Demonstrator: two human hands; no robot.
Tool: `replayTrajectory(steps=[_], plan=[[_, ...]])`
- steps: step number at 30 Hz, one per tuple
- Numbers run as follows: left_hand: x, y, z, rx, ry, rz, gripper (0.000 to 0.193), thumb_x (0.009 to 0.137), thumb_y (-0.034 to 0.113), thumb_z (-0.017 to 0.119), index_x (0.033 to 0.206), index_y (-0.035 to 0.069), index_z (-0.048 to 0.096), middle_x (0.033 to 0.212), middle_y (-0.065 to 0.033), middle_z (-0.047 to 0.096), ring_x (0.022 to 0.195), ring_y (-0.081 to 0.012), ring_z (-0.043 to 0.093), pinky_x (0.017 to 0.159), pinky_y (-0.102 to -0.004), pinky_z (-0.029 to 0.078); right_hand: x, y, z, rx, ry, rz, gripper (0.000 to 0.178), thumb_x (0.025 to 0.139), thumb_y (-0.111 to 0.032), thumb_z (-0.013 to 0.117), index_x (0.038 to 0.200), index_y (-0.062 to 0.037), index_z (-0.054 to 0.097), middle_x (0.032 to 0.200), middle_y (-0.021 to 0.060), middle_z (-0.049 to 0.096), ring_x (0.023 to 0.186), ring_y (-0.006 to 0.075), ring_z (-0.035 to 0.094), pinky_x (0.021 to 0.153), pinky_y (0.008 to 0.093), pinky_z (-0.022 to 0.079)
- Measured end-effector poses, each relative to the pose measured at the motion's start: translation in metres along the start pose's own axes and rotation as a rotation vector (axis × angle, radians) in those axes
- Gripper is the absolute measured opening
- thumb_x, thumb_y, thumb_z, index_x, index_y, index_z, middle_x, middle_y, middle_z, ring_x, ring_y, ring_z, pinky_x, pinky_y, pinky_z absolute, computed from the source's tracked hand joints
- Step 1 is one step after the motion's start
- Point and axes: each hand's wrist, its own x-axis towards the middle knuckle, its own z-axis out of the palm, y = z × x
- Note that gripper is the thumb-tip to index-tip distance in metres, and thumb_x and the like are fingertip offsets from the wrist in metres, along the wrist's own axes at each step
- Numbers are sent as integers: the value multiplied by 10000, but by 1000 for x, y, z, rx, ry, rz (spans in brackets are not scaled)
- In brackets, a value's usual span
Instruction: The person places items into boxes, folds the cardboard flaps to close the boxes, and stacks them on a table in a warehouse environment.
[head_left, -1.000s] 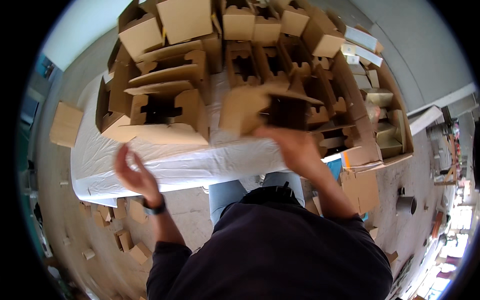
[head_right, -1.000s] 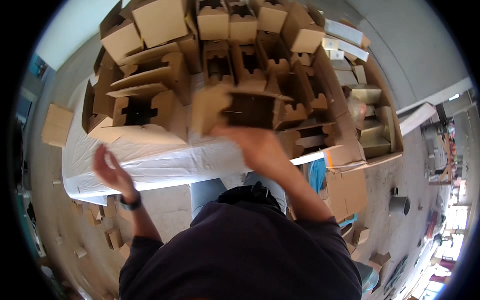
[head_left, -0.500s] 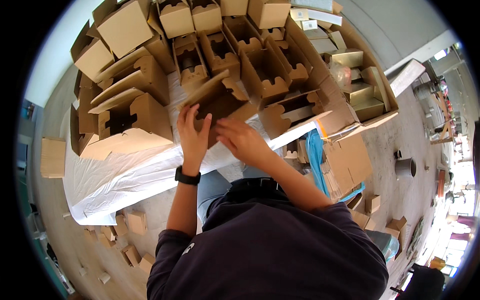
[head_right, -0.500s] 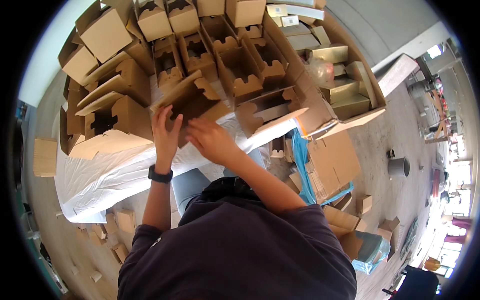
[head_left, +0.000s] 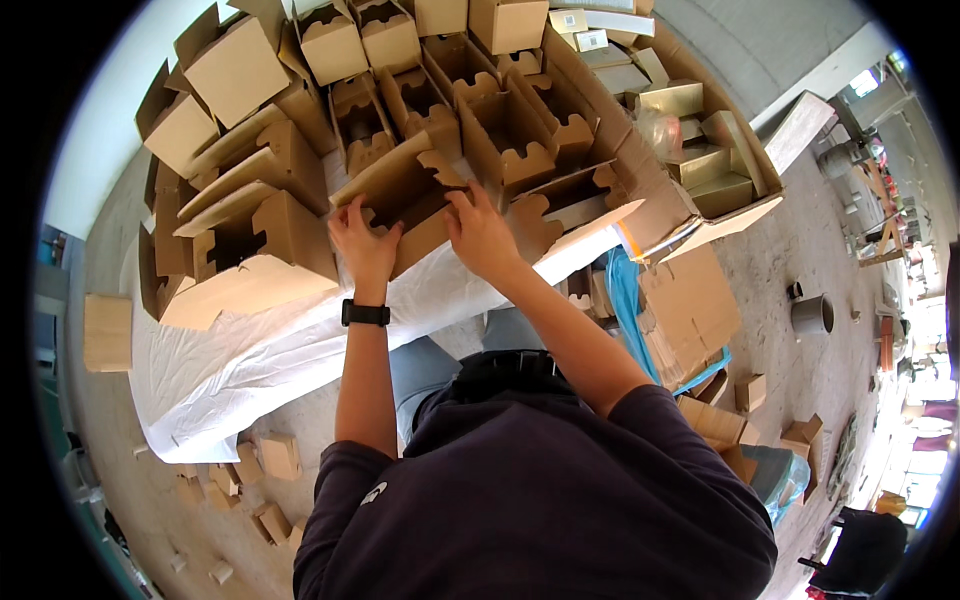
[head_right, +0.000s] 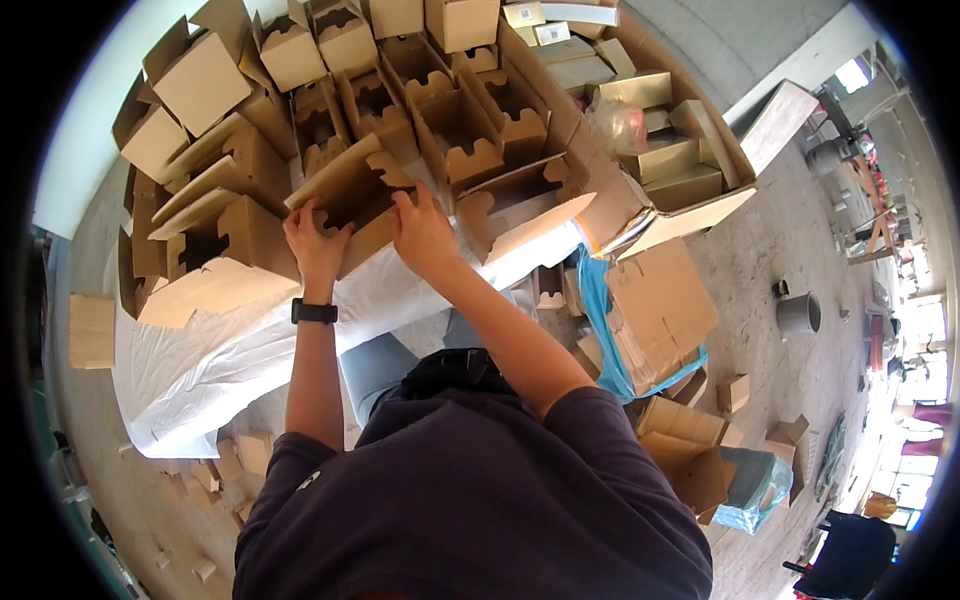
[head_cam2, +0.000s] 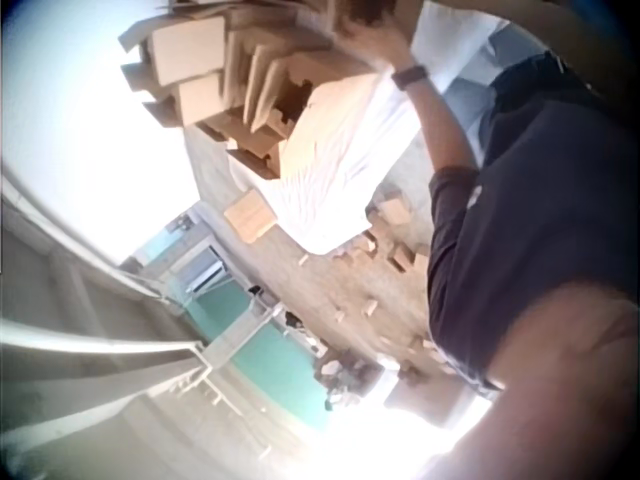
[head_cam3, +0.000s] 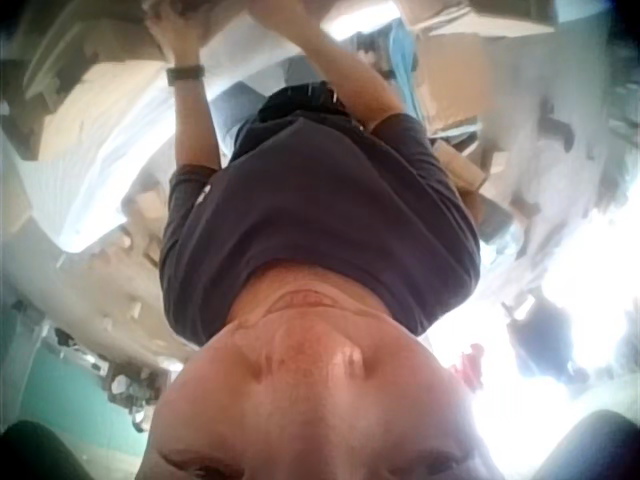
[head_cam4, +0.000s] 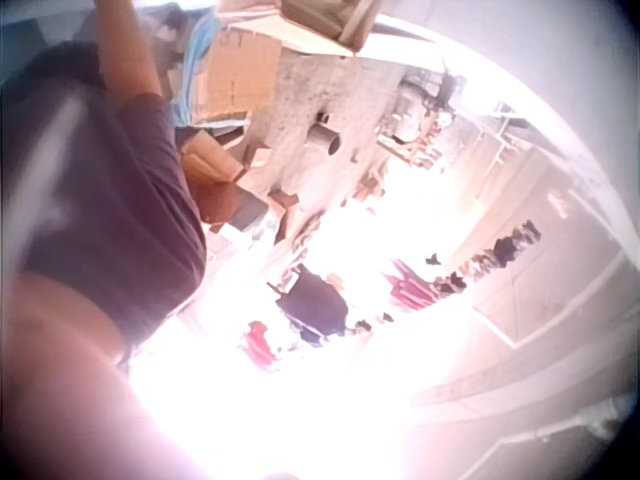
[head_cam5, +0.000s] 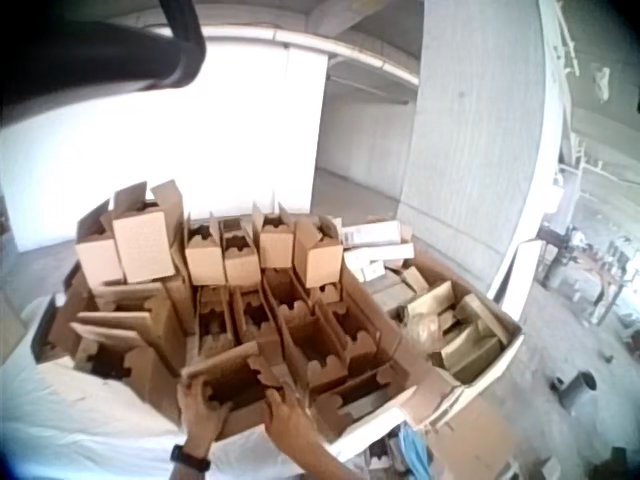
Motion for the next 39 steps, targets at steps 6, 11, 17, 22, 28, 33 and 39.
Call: replayTrajectory(steps=[6,11,17,22,28,33,39], plan=[[-14,11,-15,-140,108,96,579,697,61,698,1254,91,540,1235,-185,436,1171,-373,445,1019,-443,375,-24,8,-10,138,105,-69,689,883,-149,645,1456,-12,287,1325,272,441,1193,436,477,980,452,430],[-30,11,-23,-306,82,129,596,769,-98,489,1346,47,452,1333,-219,454,1231,-408,449,1047,-427,375,-42,16,-15,194,96,-42,735,881,-148,667,1474,-11,255,1307,264,457,1144,435,517,913,457,472],[-38,11,-14,-248,-34,121,708,784,-146,426,1455,58,333,1458,-208,386,1347,-395,367,1103,-413,336,-46,24,-11,19,-39,62,759,918,-234,620,1503,-25,184,1311,281,457,1049,484,563,822,485,518],[-38,4,-7,-284,-39,58,720,771,-161,408,1457,37,321,1460,-210,380,1348,-387,364,1127,-407,301,-46,-1,-44,-147,-218,127,713,922,-272,594,1494,-55,230,1325,280,455,1003,489,589,820,480,525],[-36,-5,-4,-204,-63,62,720,766,-156,373,1460,18,292,1439,-216,389,1342,-381,365,1121,-419,298,-34,0,-137,77,-395,-253,530,894,-212,636,1382,-107,459,1361,158,504,1076,354,615,837,435,537],[-37,-4,-13,-187,-111,45,727,774,-150,351,1474,35,277,1449,-207,364,1353,-371,349,1123,-424,294,19,46,-261,350,-251,-162,397,836,65,612,1213,-57,631,1260,92,623,1120,201,615,890,307,534],[-29,-5,-6,-128,-118,32,728,787,-120,338,1492,48,264,1460,-201,356,1366,-362,335,1142,-427,255,116,174,-314,-203,-274,-57,589,822,-185,737,1349,-69,503,1361,114,544,1243,203,524,1012,357,440]])
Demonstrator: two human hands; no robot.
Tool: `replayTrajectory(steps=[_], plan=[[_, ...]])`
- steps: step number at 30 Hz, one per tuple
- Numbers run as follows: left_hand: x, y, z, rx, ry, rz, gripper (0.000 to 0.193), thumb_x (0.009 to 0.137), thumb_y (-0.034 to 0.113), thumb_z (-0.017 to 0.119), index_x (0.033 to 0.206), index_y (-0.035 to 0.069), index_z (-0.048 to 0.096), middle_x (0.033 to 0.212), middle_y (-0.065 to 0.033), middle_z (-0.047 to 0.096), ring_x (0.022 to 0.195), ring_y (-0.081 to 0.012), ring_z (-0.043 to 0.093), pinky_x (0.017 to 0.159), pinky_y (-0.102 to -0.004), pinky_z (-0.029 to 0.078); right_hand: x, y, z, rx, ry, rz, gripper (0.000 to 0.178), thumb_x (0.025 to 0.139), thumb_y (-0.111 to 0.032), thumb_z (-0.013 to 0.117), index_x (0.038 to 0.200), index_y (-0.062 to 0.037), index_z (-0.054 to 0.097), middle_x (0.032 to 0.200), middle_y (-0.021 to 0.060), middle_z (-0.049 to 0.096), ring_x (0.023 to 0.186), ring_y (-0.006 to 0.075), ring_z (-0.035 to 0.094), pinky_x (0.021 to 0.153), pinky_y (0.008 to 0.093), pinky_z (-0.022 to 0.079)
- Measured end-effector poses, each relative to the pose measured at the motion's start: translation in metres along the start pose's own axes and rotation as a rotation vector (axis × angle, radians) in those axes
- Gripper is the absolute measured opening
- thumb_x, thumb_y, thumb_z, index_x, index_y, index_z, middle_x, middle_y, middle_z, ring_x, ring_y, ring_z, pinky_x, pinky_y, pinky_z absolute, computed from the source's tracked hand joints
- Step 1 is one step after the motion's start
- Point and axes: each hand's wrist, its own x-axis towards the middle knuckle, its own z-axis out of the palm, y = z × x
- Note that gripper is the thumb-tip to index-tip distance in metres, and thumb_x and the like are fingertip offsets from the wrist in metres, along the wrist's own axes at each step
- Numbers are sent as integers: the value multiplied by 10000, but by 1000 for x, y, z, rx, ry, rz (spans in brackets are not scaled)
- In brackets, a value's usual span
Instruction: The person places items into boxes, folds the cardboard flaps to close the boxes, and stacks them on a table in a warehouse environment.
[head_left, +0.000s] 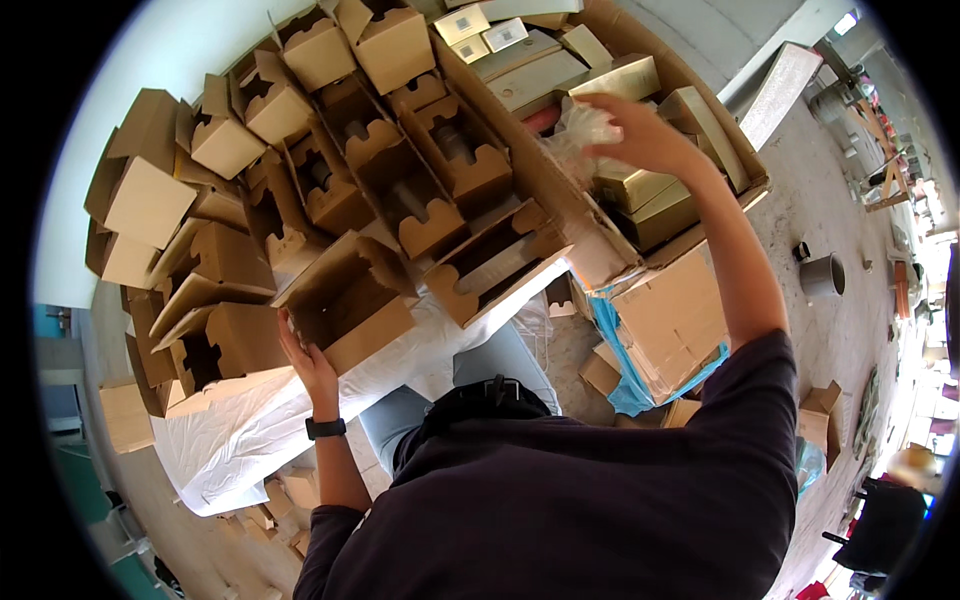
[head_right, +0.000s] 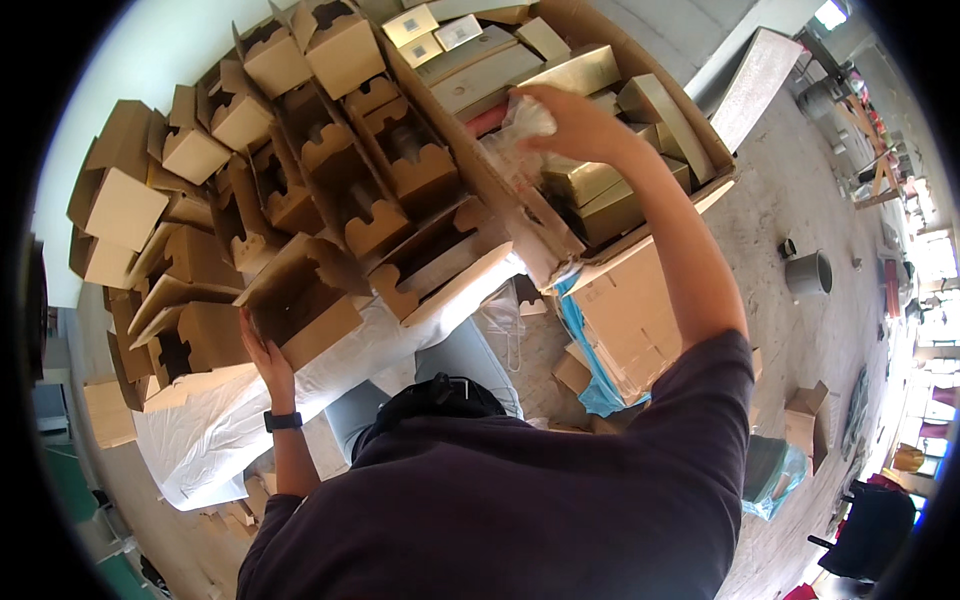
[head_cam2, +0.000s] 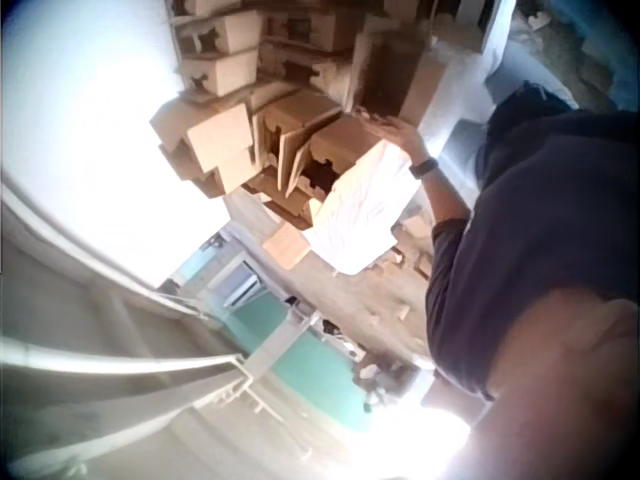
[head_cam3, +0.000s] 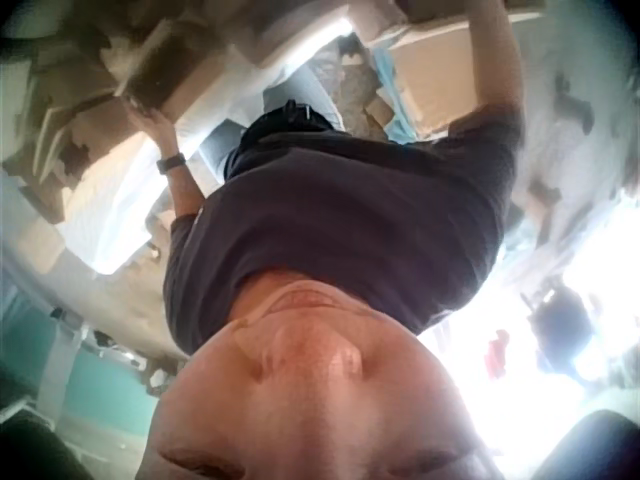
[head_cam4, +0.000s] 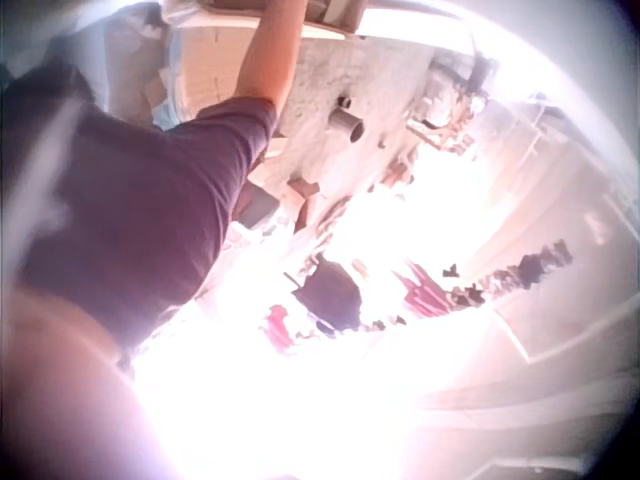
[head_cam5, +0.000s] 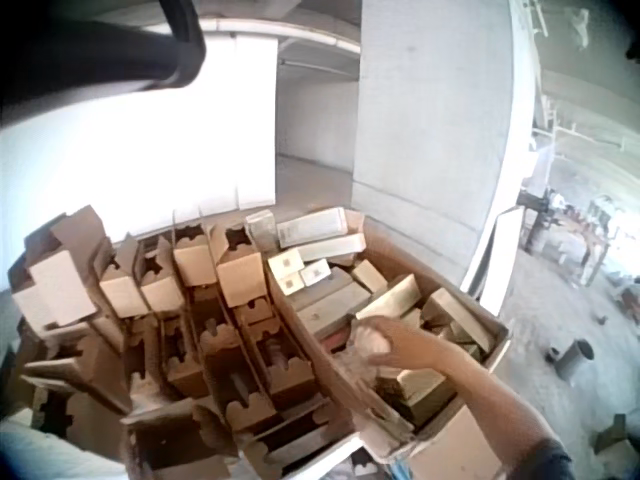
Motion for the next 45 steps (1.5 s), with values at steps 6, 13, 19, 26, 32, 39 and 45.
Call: replayTrajectory(steps=[6,13,19,26,32,39,45], plan=[[-9,6,1,-27,-15,-38,720,807,-74,331,1509,43,225,1495,-192,312,1399,-341,287,1164,-426,203,22,41,66,-839,-410,-275,650,712,-255,786,1309,-186,537,1370,56,506,1295,221,468,1102,542,304],[-10,11,0,62,-25,-18,720,819,-54,331,1519,49,199,1535,-184,255,1428,-329,246,1173,-439,174,71,80,35,-811,100,-125,274,706,-161,723,976,-189,690,911,-7,657,974,191,638,853,355,475],[-10,6,0,102,-34,-29,721,823,-61,332,1522,52,196,1534,-182,260,1428,-332,248,1169,-441,176,62,84,28,-916,427,-105,50,751,-158,643,781,-151,681,897,48,624,931,216,644,723,358,511],[-8,14,-2,114,-27,-61,728,809,-92,324,1515,46,212,1523,-187,291,1423,-330,264,1167,-425,172,63,61,-8,70,236,333,225,854,-323,650,960,-132,708,921,97,610,901,270,651,760,410,540],[-1,4,-1,132,-34,-47,726,794,-92,327,1504,37,253,1511,-188,321,1416,-324,285,1167,-418,178,67,55,13,-48,482,126,241,767,-251,715,777,-23,636,1015,126,631,859,297,634,747,368,516],[0,7,1,119,-17,-62,730,777,-82,327,1497,26,270,1501,-193,345,1403,-332,304,1168,-422,178,61,70,12,150,309,-127,193,733,-131,705,776,-3,568,1138,140,657,948,313,638,801,348,495],[-4,4,1,110,1,-75,743,763,-99,323,1495,23,274,1497,-192,355,1396,-334,312,1169,-423,170,68,66,14,260,-571,6,477,734,-397,763,1090,-99,650,1267,104,609,1240,269,510,1005,415,382]])
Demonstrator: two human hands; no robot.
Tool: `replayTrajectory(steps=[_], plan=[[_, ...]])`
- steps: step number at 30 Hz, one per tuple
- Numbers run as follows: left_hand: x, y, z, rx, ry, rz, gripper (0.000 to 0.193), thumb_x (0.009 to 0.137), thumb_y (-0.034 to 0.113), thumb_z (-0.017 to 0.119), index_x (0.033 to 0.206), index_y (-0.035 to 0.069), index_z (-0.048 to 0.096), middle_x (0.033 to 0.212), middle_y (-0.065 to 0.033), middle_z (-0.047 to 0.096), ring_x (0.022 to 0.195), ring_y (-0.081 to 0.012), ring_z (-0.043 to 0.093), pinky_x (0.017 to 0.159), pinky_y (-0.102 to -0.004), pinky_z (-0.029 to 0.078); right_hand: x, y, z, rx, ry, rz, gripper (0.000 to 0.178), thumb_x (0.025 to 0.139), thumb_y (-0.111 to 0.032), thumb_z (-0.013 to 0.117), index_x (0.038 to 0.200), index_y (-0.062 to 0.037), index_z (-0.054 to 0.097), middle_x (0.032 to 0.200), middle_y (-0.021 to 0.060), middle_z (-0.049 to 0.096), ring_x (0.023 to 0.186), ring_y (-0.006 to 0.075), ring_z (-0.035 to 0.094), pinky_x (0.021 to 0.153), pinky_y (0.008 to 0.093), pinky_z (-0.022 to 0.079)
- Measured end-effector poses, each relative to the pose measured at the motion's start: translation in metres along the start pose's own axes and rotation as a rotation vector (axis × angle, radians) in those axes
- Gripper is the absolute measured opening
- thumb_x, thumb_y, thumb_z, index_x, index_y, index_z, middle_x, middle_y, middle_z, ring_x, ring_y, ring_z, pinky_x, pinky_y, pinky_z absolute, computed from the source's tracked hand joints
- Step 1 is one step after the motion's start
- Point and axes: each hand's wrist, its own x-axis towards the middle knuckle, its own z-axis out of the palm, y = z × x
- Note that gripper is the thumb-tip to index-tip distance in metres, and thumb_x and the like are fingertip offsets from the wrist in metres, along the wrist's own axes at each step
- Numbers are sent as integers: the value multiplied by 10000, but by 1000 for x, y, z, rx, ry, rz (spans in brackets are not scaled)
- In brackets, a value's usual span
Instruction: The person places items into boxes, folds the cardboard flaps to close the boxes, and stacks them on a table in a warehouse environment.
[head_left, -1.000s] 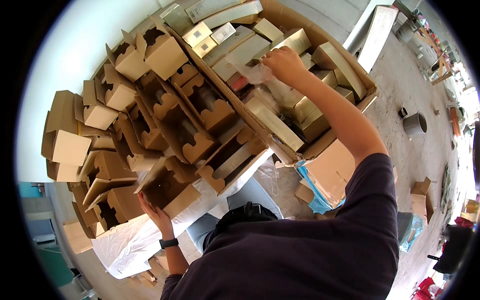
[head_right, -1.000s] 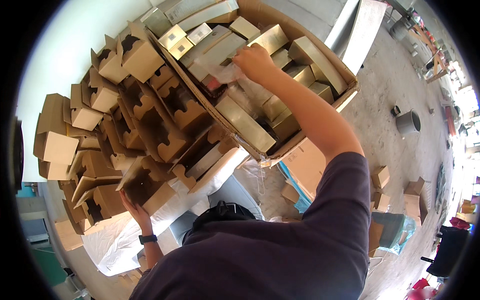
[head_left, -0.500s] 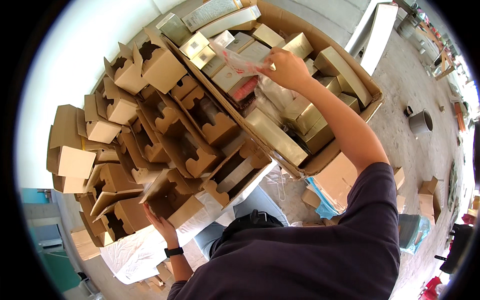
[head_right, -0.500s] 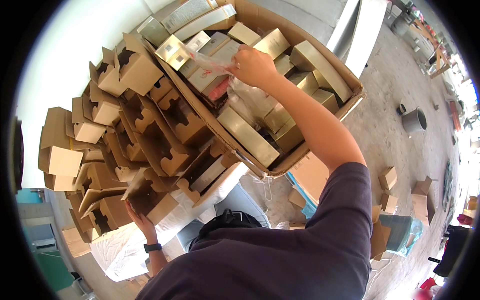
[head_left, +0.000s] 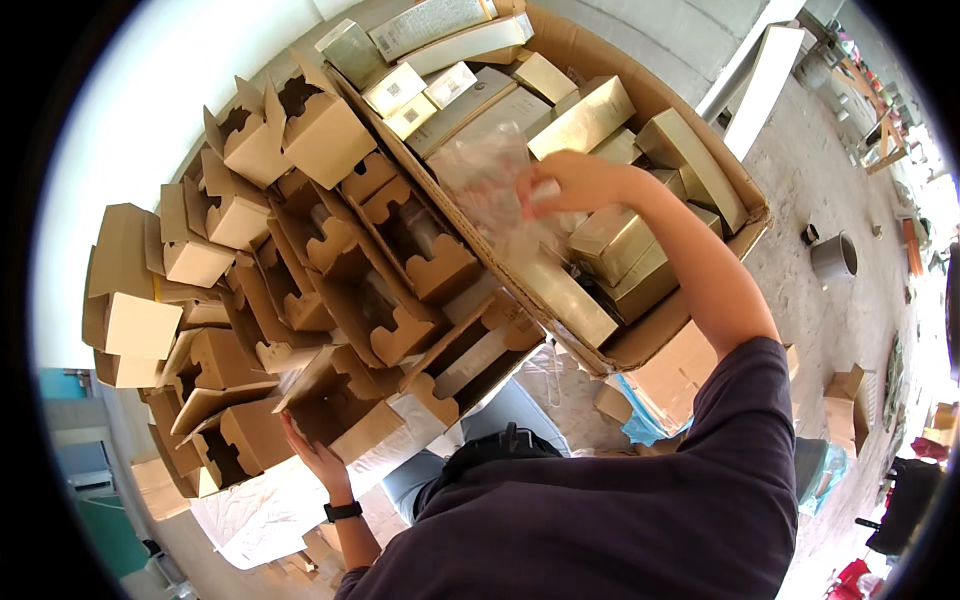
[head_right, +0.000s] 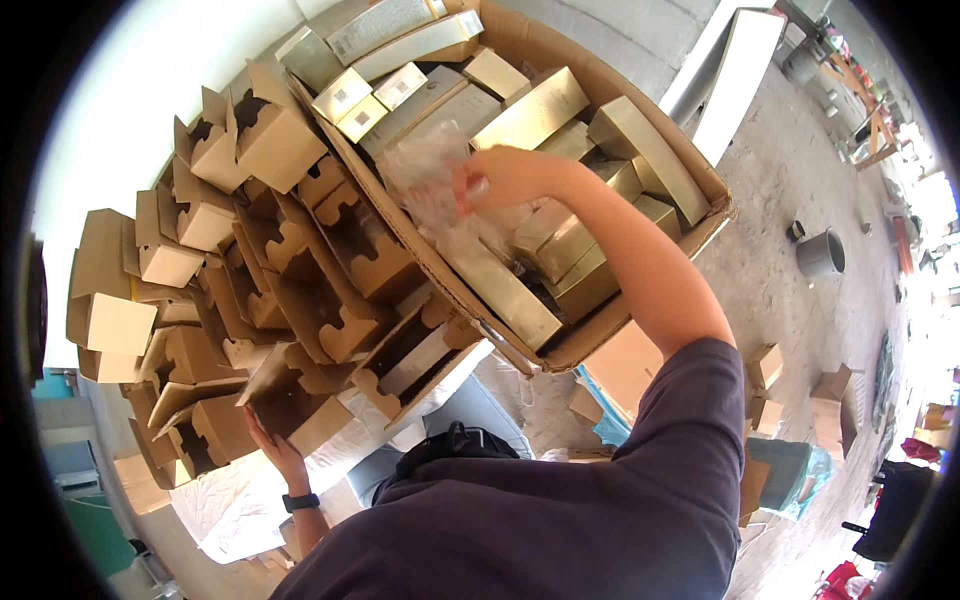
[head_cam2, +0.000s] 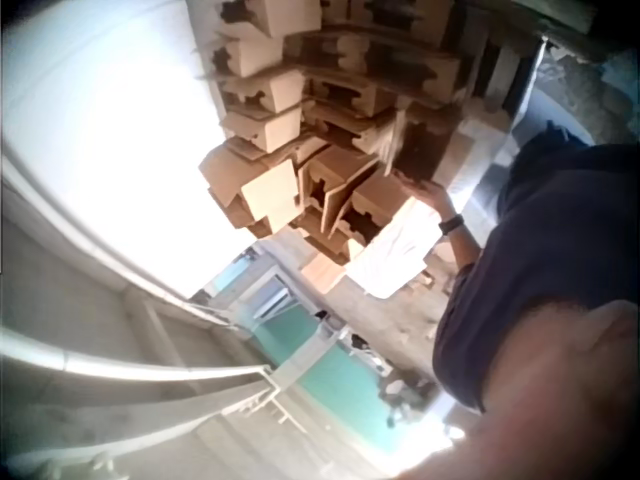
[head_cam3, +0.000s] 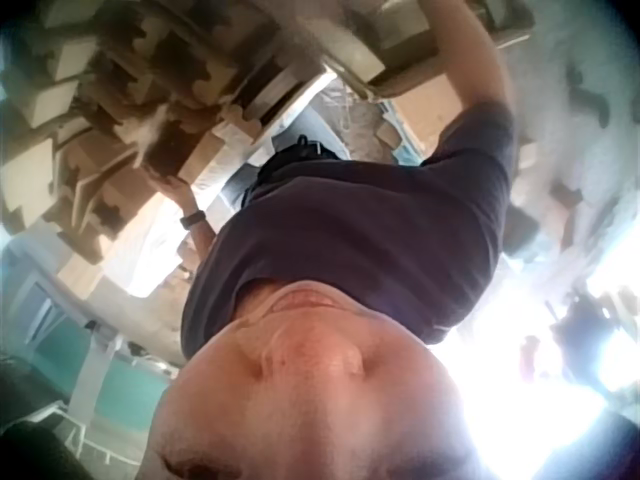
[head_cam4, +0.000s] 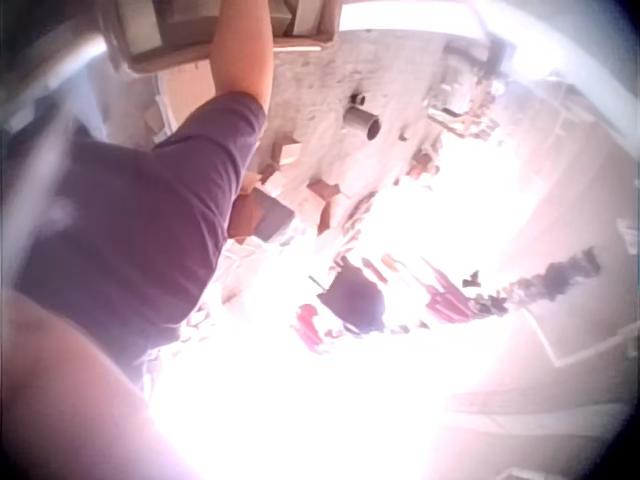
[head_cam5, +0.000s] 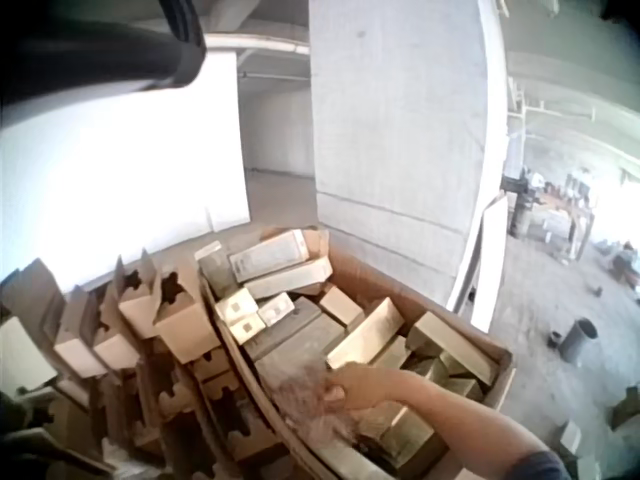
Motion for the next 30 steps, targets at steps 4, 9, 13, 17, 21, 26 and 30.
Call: replayTrajectory(steps=[4,9,13,17,21,26,30], plan=[[7,6,2,2,-7,14,753,754,-118,313,1493,21,276,1496,-190,356,1392,-332,318,1168,-427,173,4,26,24,-913,479,-234,469,702,-357,802,1078,-111,668,1277,65,591,1354,238,380,992,441,375],[3,1,1,13,3,-8,745,757,-115,309,1490,21,286,1495,-187,358,1391,-326,321,1167,-427,178,-29,-11,16,-970,110,109,358,653,-241,821,971,-113,719,1222,33,621,1264,250,470,937,405,417],[2,3,1,7,8,-5,737,760,-103,312,1486,21,294,1493,-184,361,1393,-323,319,1167,-422,179,-70,-28,7,-832,97,194,281,618,-150,786,896,-144,744,1040,32,680,1071,250,598,877,381,448],[3,8,4,-31,19,-5,712,780,-80,314,1485,21,294,1491,-183,363,1393,-326,319,1166,-424,181,-76,-25,16,-852,-3,214,299,632,-106,730,925,-159,750,929,51,703,913,278,646,825,390,493],[2,7,1,-2,6,-5,683,808,-54,316,1486,25,290,1490,-183,363,1393,-332,318,1164,-429,184,-54,-46,0,-699,-221,424,279,641,-164,747,917,-126,739,935,72,692,1023,265,603,933,368,446],[-4,1,-3,16,12,-22,688,806,-51,321,1488,34,290,1493,-180,358,1399,-325,307,1162,-429,187,0,-62,-21,-815,182,42,347,663,-292,785,935,-88,717,900,124,677,1114,280,563,954,433,428],[10,11,2,-1,-11,-10,695,800,-57,322,1489,30,291,1493,-179,359,1399,-319,308,1161,-424,191,47,24,17,-809,537,-349,312,700,-368,761,785,-73,705,802,91,660,1019,280,602,940,460,410]])
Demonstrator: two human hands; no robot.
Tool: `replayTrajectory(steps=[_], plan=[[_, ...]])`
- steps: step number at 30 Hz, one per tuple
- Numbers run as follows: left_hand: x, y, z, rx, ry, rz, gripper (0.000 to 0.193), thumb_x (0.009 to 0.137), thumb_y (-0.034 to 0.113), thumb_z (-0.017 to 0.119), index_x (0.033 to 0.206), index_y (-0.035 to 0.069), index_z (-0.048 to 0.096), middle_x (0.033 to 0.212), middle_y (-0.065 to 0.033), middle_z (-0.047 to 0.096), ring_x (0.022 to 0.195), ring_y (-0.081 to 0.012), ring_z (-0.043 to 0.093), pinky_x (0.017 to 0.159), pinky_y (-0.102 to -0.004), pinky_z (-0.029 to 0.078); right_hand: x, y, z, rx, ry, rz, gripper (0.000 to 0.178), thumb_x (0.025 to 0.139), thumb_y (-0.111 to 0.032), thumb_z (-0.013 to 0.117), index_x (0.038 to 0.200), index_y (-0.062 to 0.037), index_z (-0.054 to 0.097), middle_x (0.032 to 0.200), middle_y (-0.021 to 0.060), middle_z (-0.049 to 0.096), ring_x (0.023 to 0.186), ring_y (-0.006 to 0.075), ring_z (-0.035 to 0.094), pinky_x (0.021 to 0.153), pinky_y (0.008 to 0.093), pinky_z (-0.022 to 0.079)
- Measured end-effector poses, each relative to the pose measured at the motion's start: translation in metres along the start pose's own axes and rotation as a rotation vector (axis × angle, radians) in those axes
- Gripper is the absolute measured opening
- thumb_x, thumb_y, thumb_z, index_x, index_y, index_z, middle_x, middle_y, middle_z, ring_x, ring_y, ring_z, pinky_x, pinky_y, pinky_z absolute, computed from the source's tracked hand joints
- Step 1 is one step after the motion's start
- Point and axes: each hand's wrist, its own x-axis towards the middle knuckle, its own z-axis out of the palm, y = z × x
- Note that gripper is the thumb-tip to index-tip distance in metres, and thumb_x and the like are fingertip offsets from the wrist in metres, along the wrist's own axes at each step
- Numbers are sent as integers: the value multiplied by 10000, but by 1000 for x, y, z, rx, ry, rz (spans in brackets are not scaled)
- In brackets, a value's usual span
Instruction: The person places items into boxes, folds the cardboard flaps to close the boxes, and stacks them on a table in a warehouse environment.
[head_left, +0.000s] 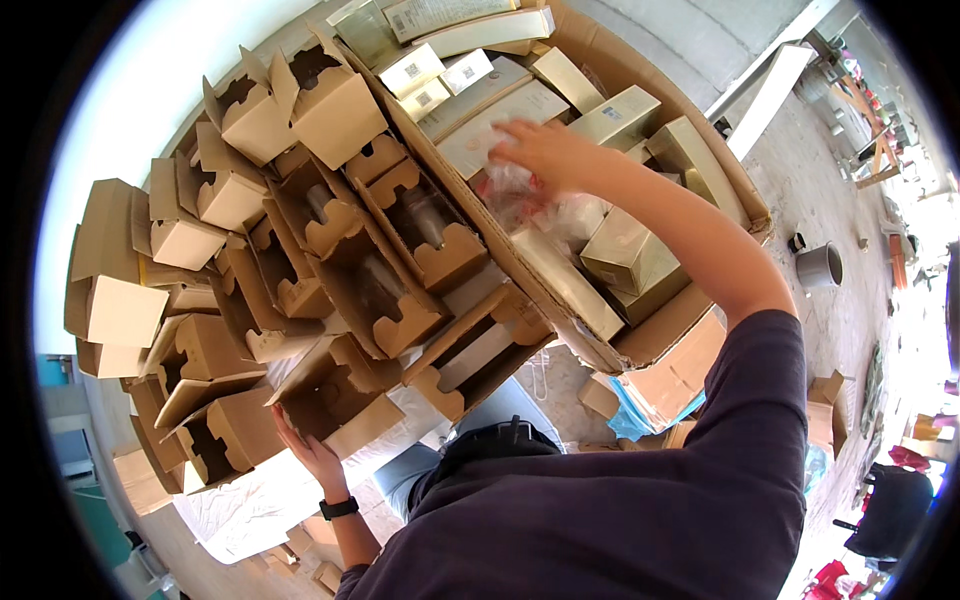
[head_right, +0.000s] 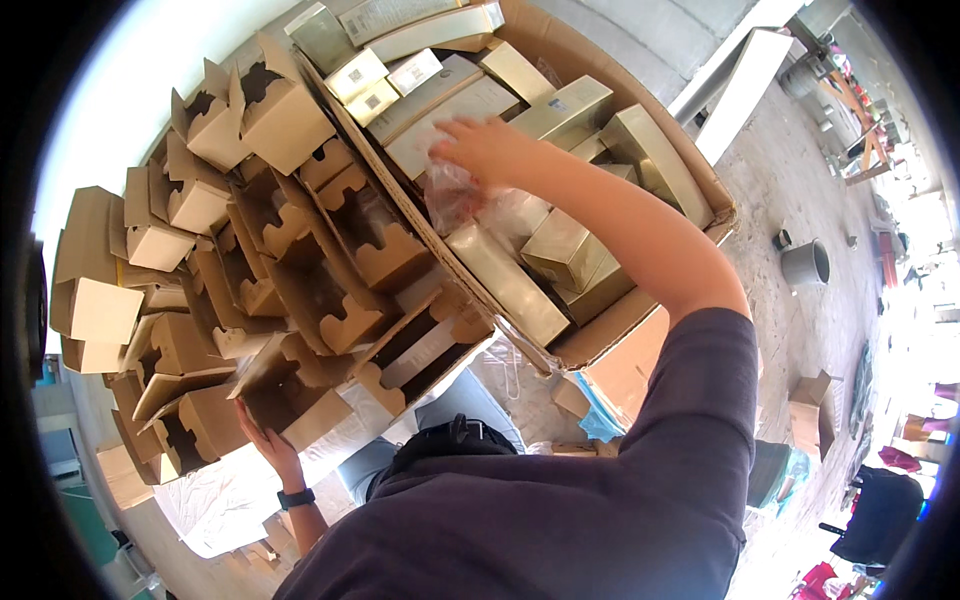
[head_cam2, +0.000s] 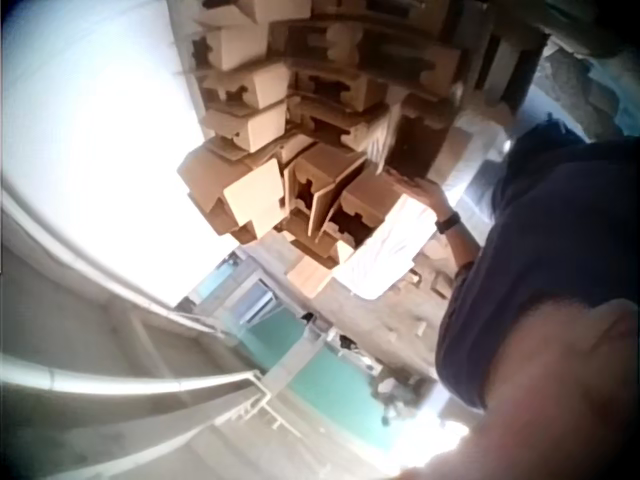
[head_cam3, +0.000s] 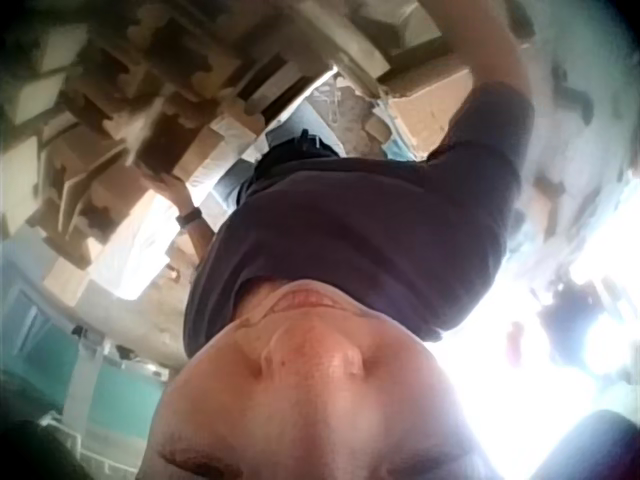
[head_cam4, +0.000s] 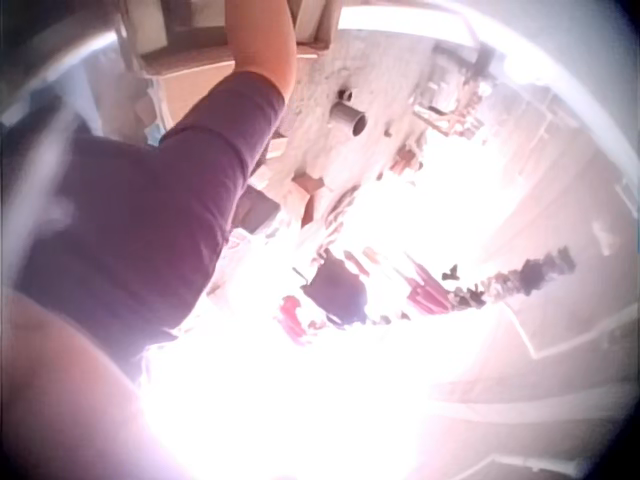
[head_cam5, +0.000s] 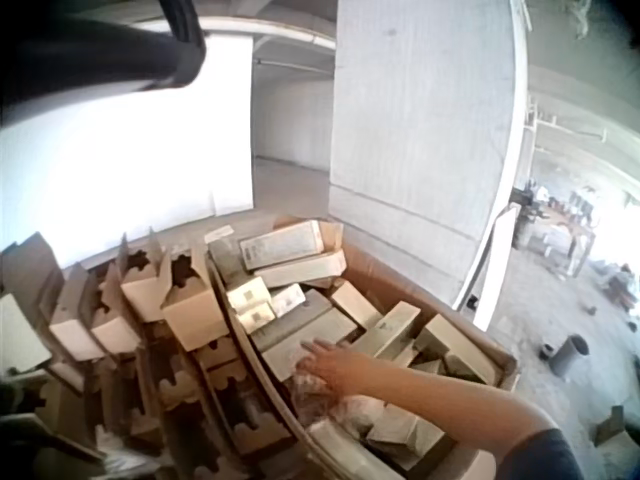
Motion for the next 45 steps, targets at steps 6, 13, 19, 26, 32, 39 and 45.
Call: replayTrajectory(steps=[6,13,19,26,32,39,45], plan=[[-6,-4,-1,-38,19,-29,681,805,-64,313,1481,19,305,1494,-179,361,1397,-315,313,1165,-413,188,-9,-19,-44,-111,-723,102,257,676,-410,759,696,-156,727,699,52,661,860,273,649,1028,440,356],[-7,-6,0,-38,23,1,655,824,-51,303,1475,10,312,1498,-178,356,1394,-320,320,1166,-417,186,-65,-55,-97,-103,-852,108,378,771,-496,642,651,-149,729,638,76,657,764,273,671,1183,447,188],[-5,2,0,-20,18,-15,649,823,-49,308,1470,7,319,1494,-180,362,1385,-328,329,1161,-426,188,-51,-76,-94,-182,-916,169,593,913,-558,476,631,-93,712,628,106,648,866,268,664,1081,487,329],[-7,-6,0,-37,32,-22,620,851,-31,311,1469,3,316,1487,-183,369,1382,-326,333,1160,-426,191,-31,-50,-82,339,-562,378,435,916,-473,553,909,-65,704,959,132,665,1161,314,549,881,553,439],[-5,2,-1,8,20,-25,567,909,7,322,1476,10,310,1491,-180,366,1384,-323,332,1160,-418,191,-32,25,-88,-279,-538,110,618,666,-140,785,1239,-158,557,1452,54,427,1371,242,361,1115,513,286],[-4,-5,1,-35,22,0,557,925,9,315,1481,19,308,1501,-173,360,1386,-319,331,1159,-418,194,-35,17,-80,-184,-285,187,631,670,-230,814,1205,-99,506,1102,51,582,1063,264,581,1054,476,358],[-6,-4,0,-17,18,-9,554,926,6,305,1479,17,310,1498,-171,363,1388,-311,331,1160,-410,198,-24,-81,-103,-85,24,395,572,682,-315,810,1099,-56,517,956,85,573,923,238,614,710,364,545]])
